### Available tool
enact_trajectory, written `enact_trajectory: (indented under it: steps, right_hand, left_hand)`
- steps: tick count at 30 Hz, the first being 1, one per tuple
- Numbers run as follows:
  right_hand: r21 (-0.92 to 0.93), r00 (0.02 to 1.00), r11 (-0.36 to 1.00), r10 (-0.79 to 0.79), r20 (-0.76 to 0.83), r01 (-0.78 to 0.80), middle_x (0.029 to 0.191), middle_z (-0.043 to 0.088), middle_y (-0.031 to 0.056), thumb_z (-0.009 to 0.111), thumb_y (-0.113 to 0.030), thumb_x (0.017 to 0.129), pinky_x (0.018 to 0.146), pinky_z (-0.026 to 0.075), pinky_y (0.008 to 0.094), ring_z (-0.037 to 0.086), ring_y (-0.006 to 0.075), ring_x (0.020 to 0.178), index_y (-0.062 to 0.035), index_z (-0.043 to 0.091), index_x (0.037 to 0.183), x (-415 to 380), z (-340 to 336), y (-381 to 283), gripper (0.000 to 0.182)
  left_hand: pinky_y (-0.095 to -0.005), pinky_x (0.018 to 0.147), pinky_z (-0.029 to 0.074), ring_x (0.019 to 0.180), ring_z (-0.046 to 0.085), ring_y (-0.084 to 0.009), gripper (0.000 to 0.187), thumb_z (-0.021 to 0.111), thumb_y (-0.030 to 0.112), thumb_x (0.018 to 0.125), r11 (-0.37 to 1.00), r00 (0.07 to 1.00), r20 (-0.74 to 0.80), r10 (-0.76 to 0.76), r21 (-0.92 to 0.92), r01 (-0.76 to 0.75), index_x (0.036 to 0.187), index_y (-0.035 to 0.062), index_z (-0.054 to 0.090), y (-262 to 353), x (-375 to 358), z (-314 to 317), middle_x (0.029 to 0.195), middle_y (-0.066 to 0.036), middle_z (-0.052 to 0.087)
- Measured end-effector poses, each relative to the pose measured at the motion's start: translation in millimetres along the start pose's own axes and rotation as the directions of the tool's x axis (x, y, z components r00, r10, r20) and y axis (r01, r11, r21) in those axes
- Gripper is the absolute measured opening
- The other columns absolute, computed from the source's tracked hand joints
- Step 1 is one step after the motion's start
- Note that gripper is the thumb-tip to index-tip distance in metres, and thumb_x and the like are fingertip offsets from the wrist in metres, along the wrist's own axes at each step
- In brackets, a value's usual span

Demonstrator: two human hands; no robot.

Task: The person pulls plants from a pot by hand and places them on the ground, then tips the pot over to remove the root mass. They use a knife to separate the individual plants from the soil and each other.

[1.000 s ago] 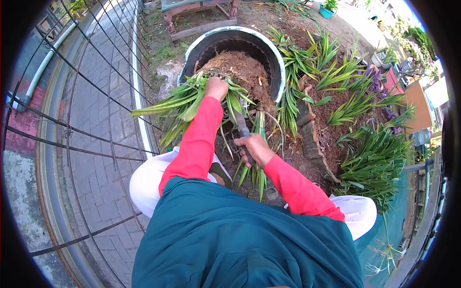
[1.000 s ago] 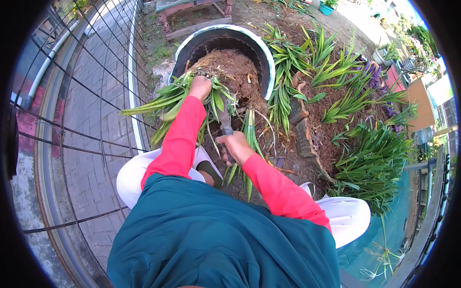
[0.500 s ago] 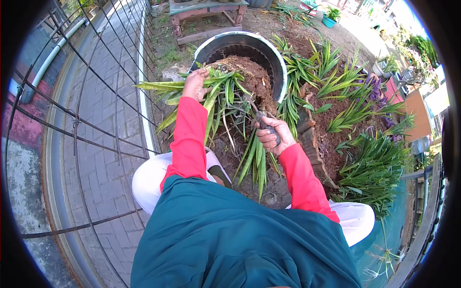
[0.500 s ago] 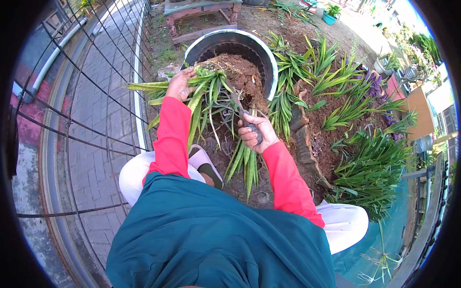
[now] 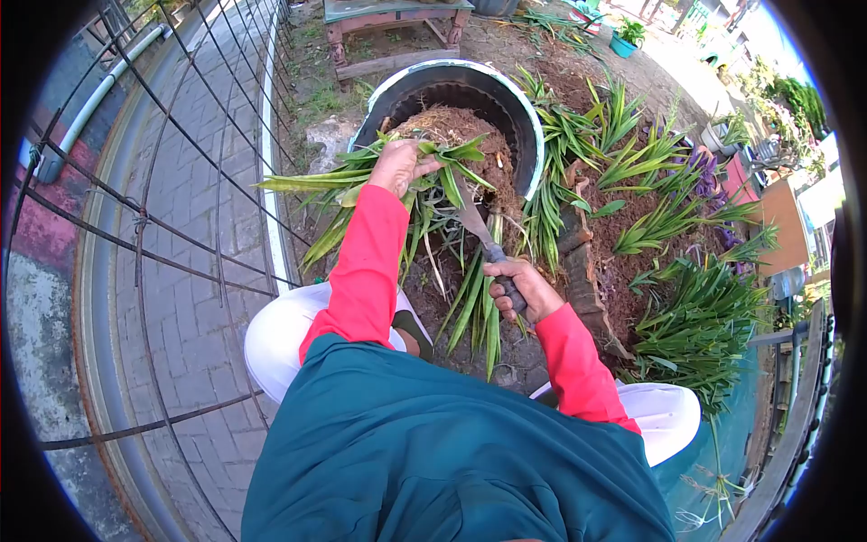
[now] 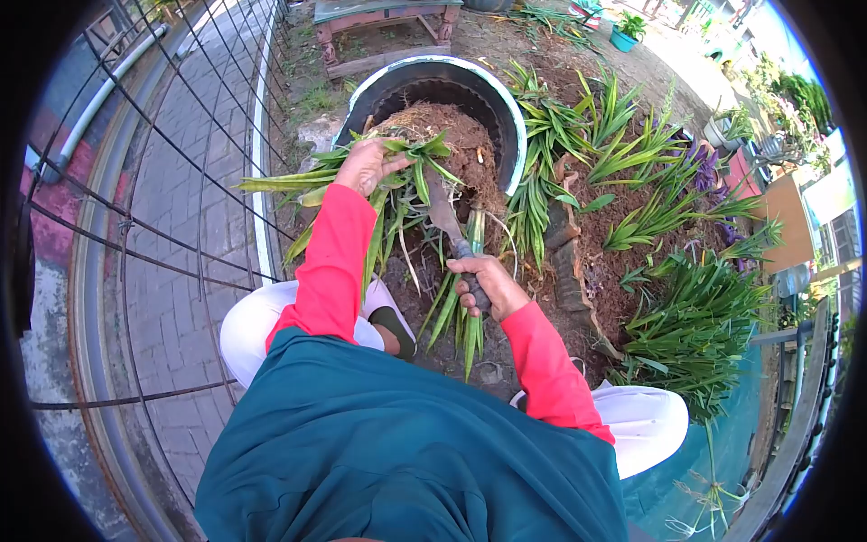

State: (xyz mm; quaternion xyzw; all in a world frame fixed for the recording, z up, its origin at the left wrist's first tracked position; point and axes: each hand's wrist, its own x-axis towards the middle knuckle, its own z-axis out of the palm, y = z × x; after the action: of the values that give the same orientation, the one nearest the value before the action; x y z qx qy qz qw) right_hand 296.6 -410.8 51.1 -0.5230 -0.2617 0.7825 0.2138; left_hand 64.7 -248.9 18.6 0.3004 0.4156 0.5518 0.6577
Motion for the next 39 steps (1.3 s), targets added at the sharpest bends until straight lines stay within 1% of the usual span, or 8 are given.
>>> enact_trajectory:
  steps: [6, 11, 21, 23, 25, 29, 32, 39]
  right_hand:
    - [0.072, 0.998, 0.997, 0.021, 0.062, -0.025, 0.055, 0.043, -0.0024, 0.057, -0.027, 0.084, 0.029, 0.030, 0.0256, 0.039, 0.0092, 0.034, -0.0110, 0.049, 0.086, -11, -6, -4, 0.017]
    - [0.087, 0.994, 0.994, 0.061, 0.092, -0.069, 0.055, 0.044, -0.0017, 0.054, -0.027, 0.086, 0.029, 0.030, 0.0245, 0.039, 0.0086, 0.035, -0.0100, 0.050, 0.085, 11, -5, -24, 0.017]
    - [0.101, 0.963, 0.973, 0.188, 0.194, -0.210, 0.054, 0.041, -0.0022, 0.055, -0.027, 0.085, 0.029, 0.028, 0.0236, 0.037, 0.0083, 0.034, -0.0094, 0.050, 0.082, 0, -28, -53, 0.019]
    - [0.098, 0.940, 0.960, 0.233, 0.251, -0.264, 0.054, 0.041, -0.0025, 0.055, -0.028, 0.085, 0.029, 0.028, 0.0240, 0.036, 0.0087, 0.034, -0.0094, 0.050, 0.082, -2, -33, -60, 0.019]
    - [0.071, 0.943, 0.957, 0.264, 0.202, -0.283, 0.053, 0.040, -0.0023, 0.055, -0.029, 0.085, 0.029, 0.027, 0.0245, 0.036, 0.0088, 0.034, -0.0094, 0.051, 0.083, -1, -38, -72, 0.020]
    - [-0.140, 0.893, 0.910, 0.412, 0.184, -0.391, 0.053, 0.041, -0.0021, 0.056, -0.032, 0.085, 0.029, 0.027, 0.0241, 0.036, 0.0078, 0.034, -0.0087, 0.055, 0.084, -3, -46, -123, 0.023]
    - [-0.258, 0.889, 0.869, 0.453, 0.072, -0.422, 0.052, 0.042, -0.0029, 0.058, -0.032, 0.084, 0.030, 0.029, 0.0227, 0.036, 0.0069, 0.033, -0.0101, 0.056, 0.083, -2, -42, -154, 0.022]
    - [-0.112, 0.969, 0.963, 0.246, 0.006, -0.244, 0.053, 0.044, -0.0022, 0.060, -0.033, 0.082, 0.031, 0.028, 0.0254, 0.038, 0.0084, 0.035, -0.0113, 0.050, 0.082, 17, 1, -87, 0.024]
  left_hand:
    - [-0.0298, 0.063, 0.053, 0.077, 0.065, -0.0249, 0.029, 0.037, 0.001, 0.089, 0.997, 0.999, -0.041, 0.033, 0.070, -0.031, 0.117, -0.0062, 0.041, -4, 8, 0, 0.095, -0.018, 0.058]
    - [-0.0274, 0.072, 0.045, 0.084, 0.061, -0.0155, 0.027, 0.042, 0.004, 0.087, 0.835, 0.978, 0.061, 0.200, 0.512, -0.203, 0.108, -0.0045, 0.056, -9, 15, -11, 0.097, -0.010, 0.063]
    - [-0.0290, 0.081, 0.044, 0.084, 0.061, -0.0213, 0.026, 0.046, 0.002, 0.081, 0.784, 0.899, -0.006, 0.437, 0.492, -0.378, 0.100, -0.0028, 0.062, -28, 18, -10, 0.085, -0.010, 0.066]
    - [-0.0354, 0.077, 0.046, 0.082, 0.060, -0.0296, 0.022, 0.049, -0.002, 0.075, 0.399, 0.721, 0.035, 0.692, 0.815, -0.421, 0.091, -0.0039, 0.063, -33, 20, -8, 0.076, -0.013, 0.064]
    - [-0.0409, 0.084, 0.043, 0.095, 0.053, -0.0363, 0.029, 0.052, -0.004, 0.071, 0.450, 0.804, 0.038, 0.594, 0.812, -0.371, 0.099, -0.0033, 0.059, -29, 3, 1, 0.085, -0.018, 0.060]
    - [-0.0410, 0.101, 0.030, 0.119, 0.035, -0.0359, 0.054, 0.055, -0.003, 0.070, 0.288, 0.675, -0.020, 0.738, 0.914, -0.288, 0.121, -0.0026, 0.039, -38, -9, 14, 0.118, -0.020, 0.043]
    - [-0.0397, 0.101, 0.030, 0.121, 0.035, -0.0304, 0.042, 0.057, 0.004, 0.074, -0.121, 0.622, 0.073, 0.780, 0.992, 0.035, 0.113, -0.0087, 0.047, -43, -15, 16, 0.118, -0.017, 0.044]
    - [-0.0478, 0.080, 0.043, 0.101, 0.054, -0.0346, 0.035, 0.059, 0.009, 0.075, 0.025, 0.854, -0.148, 0.499, 0.987, 0.156, 0.105, -0.0054, 0.049, -25, -6, 10, 0.110, -0.016, 0.046]
